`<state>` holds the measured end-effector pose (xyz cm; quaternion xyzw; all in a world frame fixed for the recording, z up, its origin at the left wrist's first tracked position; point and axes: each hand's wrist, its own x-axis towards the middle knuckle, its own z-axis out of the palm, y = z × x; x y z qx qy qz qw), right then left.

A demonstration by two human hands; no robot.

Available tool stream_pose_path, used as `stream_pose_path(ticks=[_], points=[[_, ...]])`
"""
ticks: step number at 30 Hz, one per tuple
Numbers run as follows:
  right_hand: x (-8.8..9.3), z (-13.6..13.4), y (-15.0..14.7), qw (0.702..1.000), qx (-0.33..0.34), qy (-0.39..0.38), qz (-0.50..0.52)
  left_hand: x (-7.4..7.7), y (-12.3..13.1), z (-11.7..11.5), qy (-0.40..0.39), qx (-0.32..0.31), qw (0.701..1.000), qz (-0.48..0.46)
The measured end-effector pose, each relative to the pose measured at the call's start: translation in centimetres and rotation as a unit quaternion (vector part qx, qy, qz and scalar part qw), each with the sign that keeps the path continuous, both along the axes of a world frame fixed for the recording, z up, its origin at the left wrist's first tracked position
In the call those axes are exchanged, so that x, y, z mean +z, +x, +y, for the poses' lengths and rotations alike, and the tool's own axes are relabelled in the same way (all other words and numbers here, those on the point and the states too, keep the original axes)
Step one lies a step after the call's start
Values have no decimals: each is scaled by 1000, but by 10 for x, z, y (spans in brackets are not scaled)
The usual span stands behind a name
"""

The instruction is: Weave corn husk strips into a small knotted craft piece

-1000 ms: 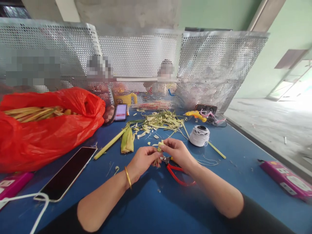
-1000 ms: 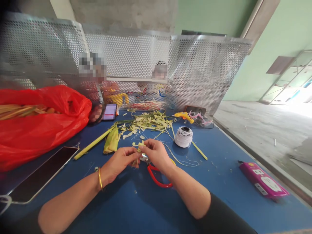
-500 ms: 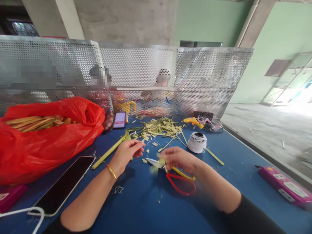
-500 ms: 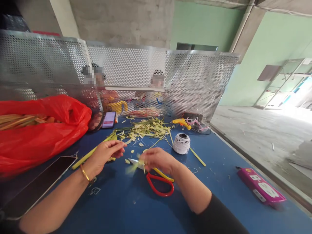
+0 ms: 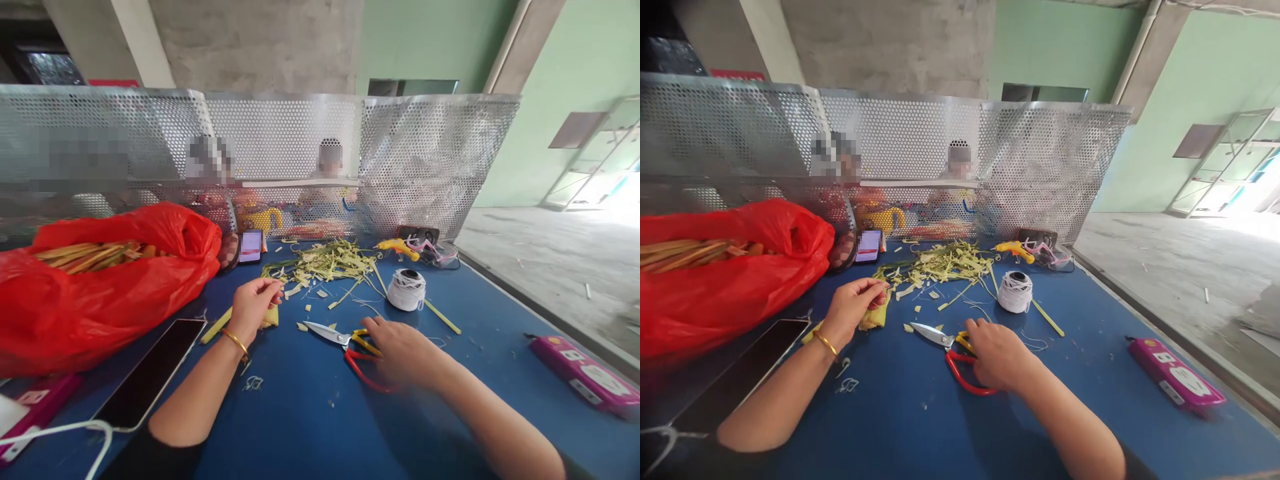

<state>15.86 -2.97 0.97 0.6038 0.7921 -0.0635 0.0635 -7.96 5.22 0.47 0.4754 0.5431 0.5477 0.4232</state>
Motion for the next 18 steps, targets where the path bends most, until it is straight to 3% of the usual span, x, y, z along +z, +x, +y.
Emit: stream_pose_path(ticks=[5, 8, 11, 14, 16, 18], points=[[-15, 0, 6, 998, 60, -1, 30, 2, -5, 3, -1, 20, 1000, -10], [-12, 7, 11, 995, 24, -7, 101, 5, -11, 3, 30, 22, 999, 17], [0, 9, 19, 971, 3, -28, 239, 11, -24, 1, 73, 27, 995, 65], [10, 9, 25, 922, 51, -129, 362, 20, -35, -4, 78, 30, 994, 75], [10, 15, 27, 891, 95, -236, 376, 24, -40, -8, 68, 31, 995, 66], [6, 28, 27, 872, 90, -324, 355, 25, -42, -10, 60, 32, 996, 57]])
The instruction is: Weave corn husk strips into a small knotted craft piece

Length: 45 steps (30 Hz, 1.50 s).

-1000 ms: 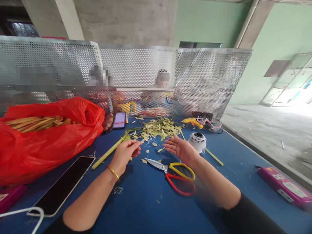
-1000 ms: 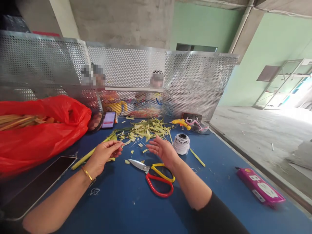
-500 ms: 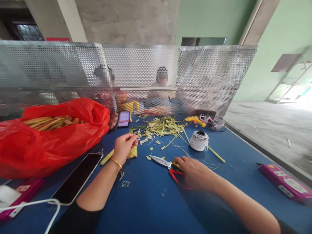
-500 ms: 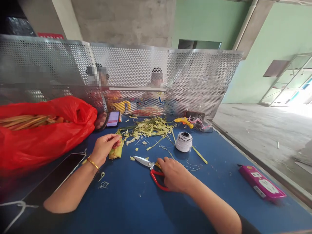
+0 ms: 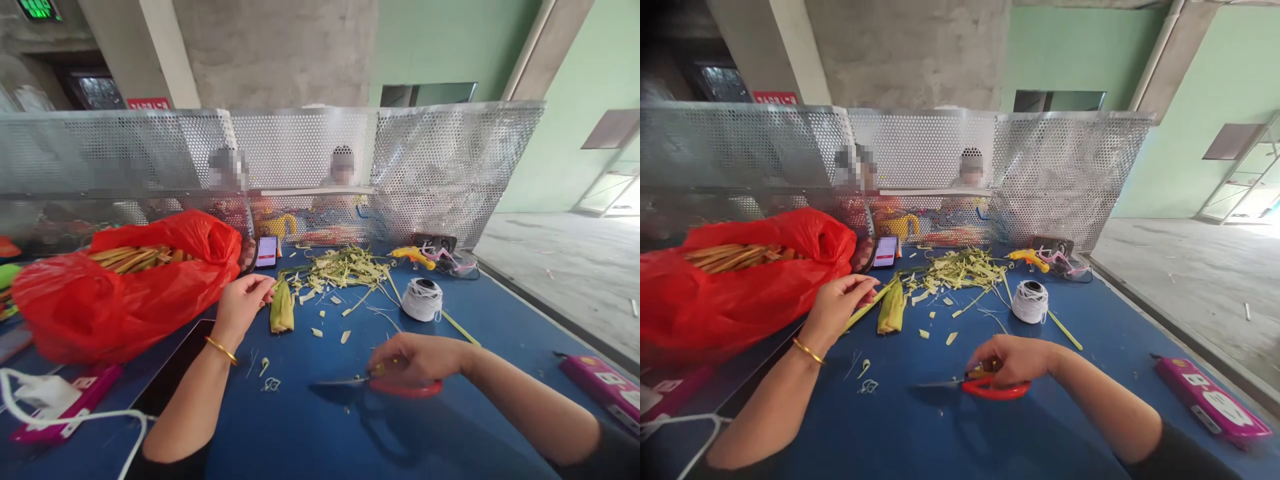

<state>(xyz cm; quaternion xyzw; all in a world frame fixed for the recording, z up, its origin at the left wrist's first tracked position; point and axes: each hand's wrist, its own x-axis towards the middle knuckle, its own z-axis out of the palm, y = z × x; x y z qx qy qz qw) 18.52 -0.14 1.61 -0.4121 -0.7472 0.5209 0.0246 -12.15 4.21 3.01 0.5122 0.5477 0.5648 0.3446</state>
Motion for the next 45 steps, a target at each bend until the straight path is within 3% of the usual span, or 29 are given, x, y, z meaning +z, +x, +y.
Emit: stream_pose_path(ticks=[1, 3, 6, 8, 11, 14, 16, 20, 27, 33, 37, 40, 43, 45], points=[[-3, 10, 0, 999, -18, -27, -13, 0, 0, -1, -3, 0, 1000, -5], [-7, 31, -1, 990, -117, -71, -23, -1, 0, -1, -12, -1, 1000, -15], [-8, 53, 0, 947, -321, -8, 33, -4, 2, -1, -31, -3, 999, -19], [-4, 56, 1, 930, -356, -8, 94, -5, 2, 0, -44, -4, 999, -19], [1, 52, -4, 943, -293, -58, 147, -6, 2, 2, -51, -2, 998, -27], [0, 57, -19, 959, -244, -90, 109, -6, 1, 2, -54, 0, 998, -34], [-3, 67, -31, 954, -273, -96, 74, -6, 0, 2, -54, 0, 998, -38], [-3, 87, -44, 926, -355, -58, 111, -7, -3, 4, -49, 9, 998, -48], [1, 92, -68, 931, -326, -103, 127, -12, -5, 8, -36, 10, 999, -33], [10, 103, -71, 908, -384, -65, 153, -10, -4, 5, -39, 20, 998, -42], [17, 68, -57, 918, -353, -68, 167, -4, -4, 2, -11, 35, 998, -51], [7, 23, -69, 962, -225, -102, 113, -3, -3, 2, 10, 59, 996, -63], [-10, -13, -93, 994, -99, -15, 41, -5, -3, 2, 16, 63, 996, -64], [-16, -22, -99, 996, -82, 18, -2, -6, -3, 2, 15, 57, 997, -57]])
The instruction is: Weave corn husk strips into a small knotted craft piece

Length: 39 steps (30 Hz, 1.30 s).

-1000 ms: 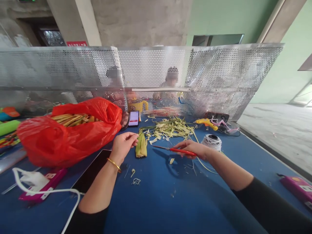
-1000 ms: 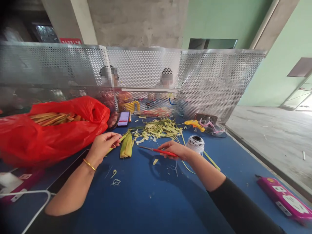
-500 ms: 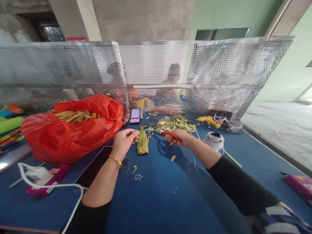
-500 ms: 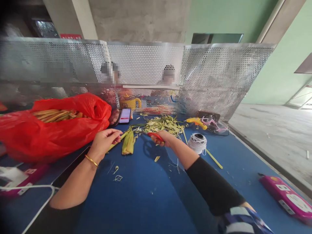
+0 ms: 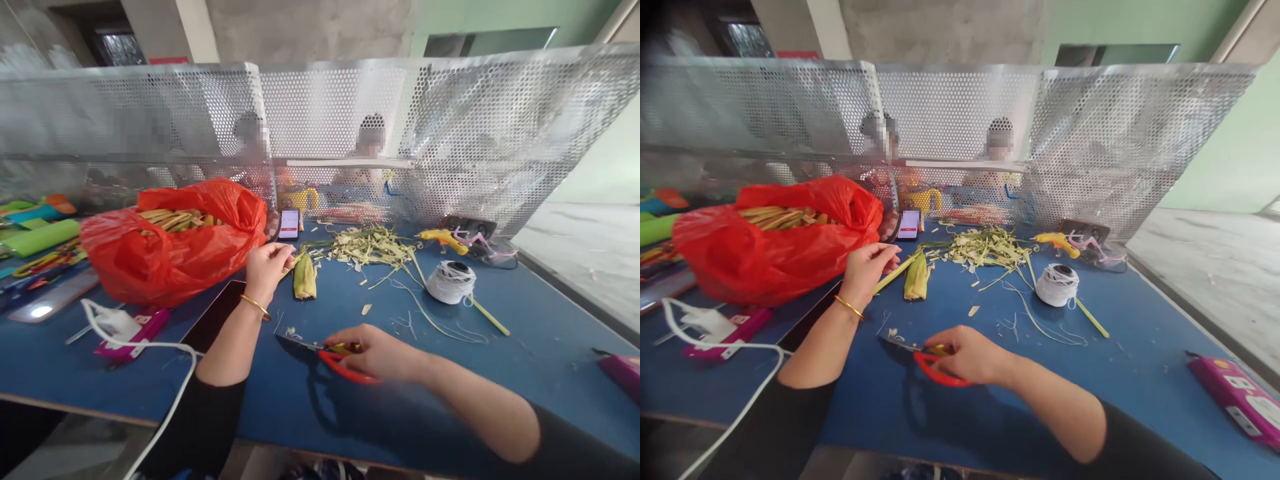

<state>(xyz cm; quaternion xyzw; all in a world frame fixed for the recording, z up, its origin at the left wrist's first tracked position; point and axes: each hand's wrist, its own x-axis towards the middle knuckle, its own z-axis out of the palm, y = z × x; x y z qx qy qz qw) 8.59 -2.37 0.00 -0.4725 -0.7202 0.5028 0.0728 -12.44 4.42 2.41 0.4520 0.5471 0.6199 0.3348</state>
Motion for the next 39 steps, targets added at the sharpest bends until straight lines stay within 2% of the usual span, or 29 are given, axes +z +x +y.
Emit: stream_pose_path(ticks=[2, 4, 6, 7, 9, 12, 14, 16, 17, 19, 20, 21, 24, 27, 29, 30, 31, 33, 36, 39], points=[[-1, 2, 10, 995, -71, 45, -53, -1, -1, 0, -3, -3, 1000, 5], [2, 7, 32, 971, -173, 97, -132, -1, -1, 0, -4, -6, 1000, 9], [5, 10, 58, 941, -255, 165, -152, -1, -2, 0, -4, -13, 1000, 21], [7, 8, 68, 937, -275, 160, -144, -1, -2, 0, -5, -19, 999, 32], [10, 1, 82, 956, -252, 117, -94, -3, -2, 1, -9, -29, 998, 59], [15, -7, 89, 992, -119, 43, -19, -6, -2, 3, -25, -44, 994, 101], [15, -3, 92, 998, -55, -4, -6, -10, -1, 5, -39, -56, 990, 126], [12, 9, 98, 996, -78, -26, -19, -13, 1, 6, -49, -65, 986, 146], [10, 16, 101, 991, -135, -5, -26, -15, 2, 6, -53, -69, 984, 154], [7, 26, 109, 959, -262, 96, -37, -16, 6, 6, -60, -80, 981, 167], [7, 27, 113, 953, -282, 105, -28, -17, 7, 5, -62, -86, 979, 172], [9, 25, 117, 958, -272, 92, -5, -18, 8, 4, -66, -93, 978, 176], [18, 10, 125, 988, -145, 19, 46, -19, 12, 4, -72, -106, 975, 184], [23, 7, 124, 997, -66, -36, 15, -21, 20, 10, -62, -111, 964, 234], [20, 20, 116, 995, -89, -47, 1, -23, 29, 17, -50, -111, 941, 317], [18, 30, 111, 991, -130, -42, 2, -25, 35, 21, -40, -110, 921, 372], [15, 41, 105, 982, -190, -24, 2, -26, 41, 26, -39, -117, 894, 431], [11, 59, 95, 939, -339, 55, 24, -30, 52, 36, -36, -126, 876, 464], [12, 65, 91, 927, -364, 73, 62, -34, 65, 52, -14, -137, 852, 505], [14, 45, 101, 944, -307, 83, 88, -37, 71, 70, 1, -147, 828, 541]])
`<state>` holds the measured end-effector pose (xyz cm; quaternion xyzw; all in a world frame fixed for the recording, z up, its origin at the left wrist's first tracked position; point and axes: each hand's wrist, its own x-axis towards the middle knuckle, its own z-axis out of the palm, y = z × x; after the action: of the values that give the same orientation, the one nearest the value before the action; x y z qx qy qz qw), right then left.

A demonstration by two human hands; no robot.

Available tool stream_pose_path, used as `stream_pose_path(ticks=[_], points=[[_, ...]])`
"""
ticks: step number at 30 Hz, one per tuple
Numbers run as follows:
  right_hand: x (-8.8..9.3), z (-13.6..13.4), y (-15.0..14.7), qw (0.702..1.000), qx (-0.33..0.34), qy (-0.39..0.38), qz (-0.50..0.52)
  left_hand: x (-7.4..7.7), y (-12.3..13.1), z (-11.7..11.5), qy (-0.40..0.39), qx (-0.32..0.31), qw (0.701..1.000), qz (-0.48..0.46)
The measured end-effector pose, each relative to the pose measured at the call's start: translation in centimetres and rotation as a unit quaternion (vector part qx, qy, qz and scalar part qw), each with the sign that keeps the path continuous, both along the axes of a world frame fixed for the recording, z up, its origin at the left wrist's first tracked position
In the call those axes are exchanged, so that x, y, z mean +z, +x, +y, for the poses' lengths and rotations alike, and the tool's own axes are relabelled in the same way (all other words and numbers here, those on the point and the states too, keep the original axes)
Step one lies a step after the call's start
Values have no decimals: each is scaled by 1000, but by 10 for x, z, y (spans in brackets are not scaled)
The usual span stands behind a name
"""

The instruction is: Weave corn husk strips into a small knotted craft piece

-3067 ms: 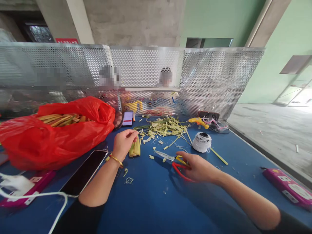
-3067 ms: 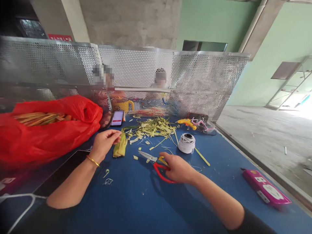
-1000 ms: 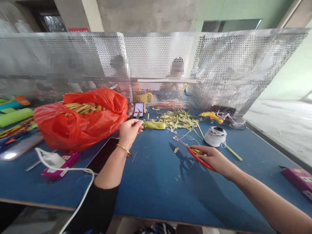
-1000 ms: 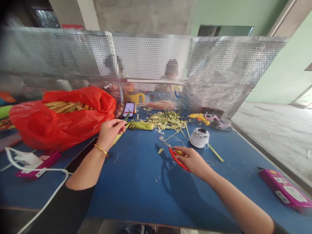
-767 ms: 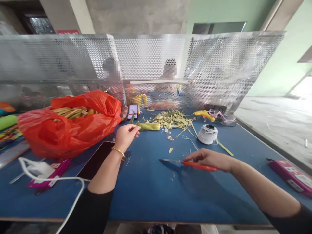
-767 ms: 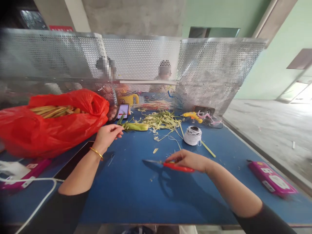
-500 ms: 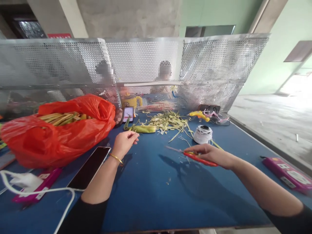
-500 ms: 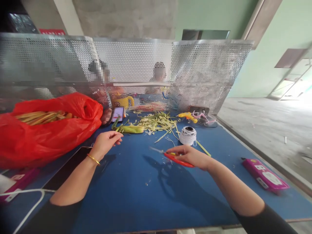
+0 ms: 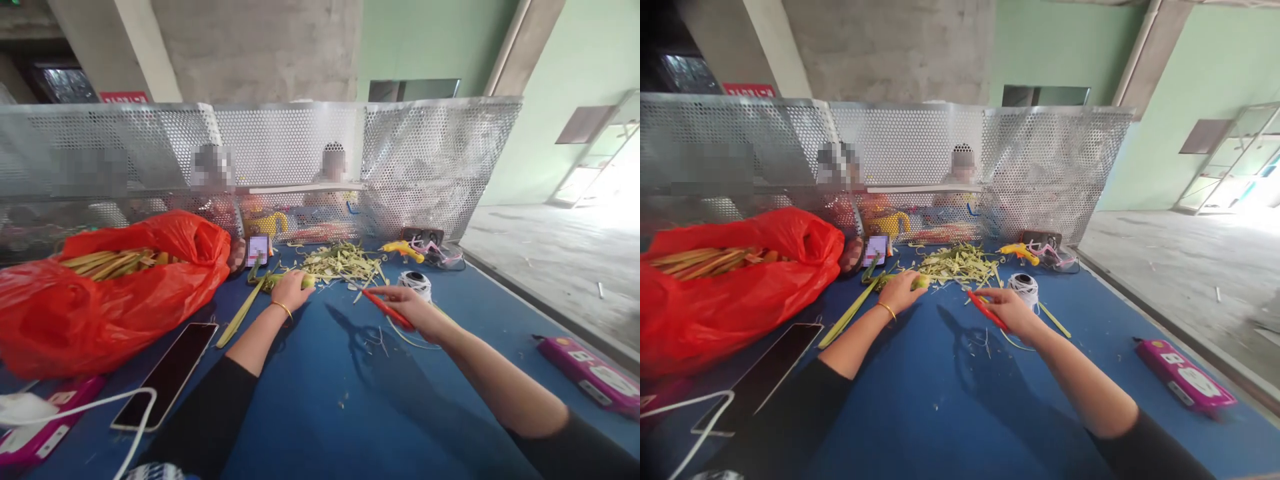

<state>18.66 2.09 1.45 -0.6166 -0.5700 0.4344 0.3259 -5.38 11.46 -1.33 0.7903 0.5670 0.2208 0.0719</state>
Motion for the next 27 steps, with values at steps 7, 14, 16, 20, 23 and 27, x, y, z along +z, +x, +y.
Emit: stream_pose_path(ticks=[7, 14, 16, 20, 23, 27], points=[[2, -46, 17, 961, 93, -4, -259, -4, -3, 15, -1, 0, 999, 48], [-5, 12, 0, 966, 120, 17, -229, 2, -34, -28, -16, -110, 993, 46], [-9, 31, -10, 974, 68, 58, -208, 6, -43, -40, -13, -120, 991, 49], [-13, 39, -27, 980, 79, 58, -175, 13, -51, -64, -3, -114, 993, -17], [-13, 34, -37, 973, 128, 37, -187, 12, -52, -80, -9, -77, 995, -61], [-9, 26, -48, 961, 48, 66, -264, 8, -54, -89, -5, -54, 994, -93]])
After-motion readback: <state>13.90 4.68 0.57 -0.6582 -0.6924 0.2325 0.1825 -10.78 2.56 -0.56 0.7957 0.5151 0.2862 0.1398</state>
